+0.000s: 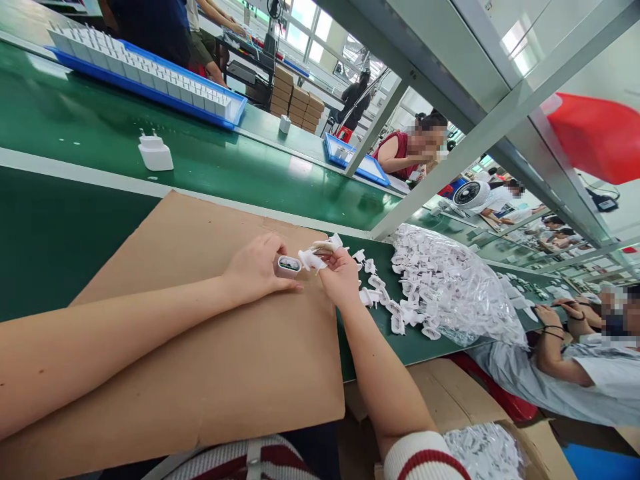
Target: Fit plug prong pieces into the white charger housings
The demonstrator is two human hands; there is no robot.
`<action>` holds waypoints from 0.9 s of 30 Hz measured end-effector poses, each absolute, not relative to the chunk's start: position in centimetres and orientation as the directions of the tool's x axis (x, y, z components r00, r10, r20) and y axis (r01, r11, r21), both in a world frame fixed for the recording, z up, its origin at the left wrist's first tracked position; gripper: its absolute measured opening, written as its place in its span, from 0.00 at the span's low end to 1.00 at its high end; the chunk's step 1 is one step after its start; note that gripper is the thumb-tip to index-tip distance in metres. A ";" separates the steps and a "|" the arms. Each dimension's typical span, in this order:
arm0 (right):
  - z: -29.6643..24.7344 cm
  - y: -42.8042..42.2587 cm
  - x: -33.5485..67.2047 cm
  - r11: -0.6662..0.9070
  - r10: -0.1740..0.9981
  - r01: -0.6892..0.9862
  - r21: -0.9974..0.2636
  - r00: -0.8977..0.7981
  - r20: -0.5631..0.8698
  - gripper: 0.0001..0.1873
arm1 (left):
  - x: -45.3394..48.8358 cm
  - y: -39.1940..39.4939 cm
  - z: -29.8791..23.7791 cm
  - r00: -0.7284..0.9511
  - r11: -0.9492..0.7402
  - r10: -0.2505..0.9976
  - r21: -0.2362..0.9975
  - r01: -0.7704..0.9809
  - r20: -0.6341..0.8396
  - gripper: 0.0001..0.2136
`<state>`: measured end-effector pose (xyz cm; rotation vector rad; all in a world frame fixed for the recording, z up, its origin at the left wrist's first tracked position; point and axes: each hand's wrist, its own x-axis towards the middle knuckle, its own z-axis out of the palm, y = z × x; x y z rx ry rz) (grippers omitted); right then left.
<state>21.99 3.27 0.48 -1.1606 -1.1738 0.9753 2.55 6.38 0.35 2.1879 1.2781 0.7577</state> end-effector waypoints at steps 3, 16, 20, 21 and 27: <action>0.3 3.3 22.0 0.100 0.989 0.001 -0.995 0.111 0.099 0.24 | 2.5 6.6 0.3 0.419 -0.379 0.902 0.658 0.651 0.105 0.25; 1.3 2.8 22.7 -0.035 0.998 -0.036 -0.999 -0.056 -0.033 0.22 | 1.5 7.8 0.0 0.574 -0.512 0.795 0.724 0.462 0.196 0.33; 1.3 2.7 22.9 -0.065 0.995 -0.058 -0.996 -0.076 -0.060 0.25 | 2.1 6.8 0.1 0.378 -0.344 0.915 0.758 0.555 0.139 0.34; 1.3 2.7 22.9 -0.063 0.996 -0.070 -0.996 -0.066 -0.058 0.26 | 2.1 6.7 0.1 0.390 -0.318 0.915 0.784 0.534 0.105 0.31; 1.0 3.0 23.0 0.073 0.996 0.025 -0.997 0.054 0.075 0.20 | 1.8 6.8 -0.3 0.635 -0.299 0.769 0.921 0.251 0.077 0.29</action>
